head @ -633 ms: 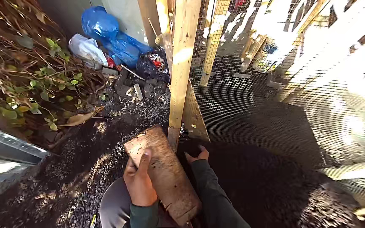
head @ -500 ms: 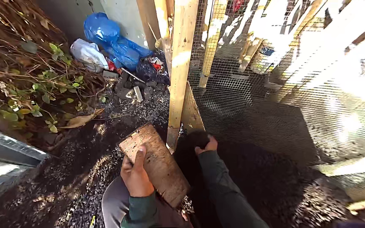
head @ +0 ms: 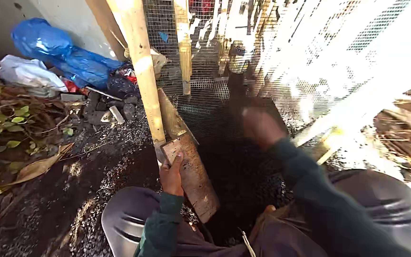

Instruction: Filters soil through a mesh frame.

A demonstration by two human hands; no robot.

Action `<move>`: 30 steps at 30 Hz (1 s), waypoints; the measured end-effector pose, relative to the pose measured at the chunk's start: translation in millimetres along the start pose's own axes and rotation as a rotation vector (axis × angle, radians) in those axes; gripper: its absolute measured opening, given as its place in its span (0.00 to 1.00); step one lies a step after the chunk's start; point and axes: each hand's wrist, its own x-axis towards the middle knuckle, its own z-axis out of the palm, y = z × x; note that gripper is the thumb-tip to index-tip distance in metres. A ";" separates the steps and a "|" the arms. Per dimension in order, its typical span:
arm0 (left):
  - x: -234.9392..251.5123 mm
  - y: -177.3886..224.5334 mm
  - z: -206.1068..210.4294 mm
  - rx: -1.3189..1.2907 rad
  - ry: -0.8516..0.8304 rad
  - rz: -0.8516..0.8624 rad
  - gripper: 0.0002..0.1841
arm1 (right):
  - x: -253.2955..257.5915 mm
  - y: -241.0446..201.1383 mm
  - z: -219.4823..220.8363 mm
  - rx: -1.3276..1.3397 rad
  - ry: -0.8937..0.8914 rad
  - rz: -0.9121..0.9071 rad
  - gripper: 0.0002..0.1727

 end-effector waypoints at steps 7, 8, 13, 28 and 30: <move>26.6 -54.5 22.5 -0.086 -0.030 -0.305 0.25 | -84.3 108.0 61.3 -0.059 -0.770 0.350 0.31; 28.7 -58.8 25.5 -0.086 -0.067 -0.359 0.25 | -83.8 104.3 62.0 -0.023 -0.731 0.374 0.29; -14.9 -88.3 43.3 0.412 -0.231 -0.494 0.26 | -110.1 116.5 65.6 0.204 -0.410 0.674 0.23; -39.1 -146.3 69.0 0.835 -0.235 -0.763 0.27 | -92.4 163.3 76.5 -0.083 -0.350 1.010 0.26; -32.9 -149.4 68.8 0.834 -0.239 -0.769 0.26 | -86.8 165.5 80.8 -0.099 -0.354 1.031 0.27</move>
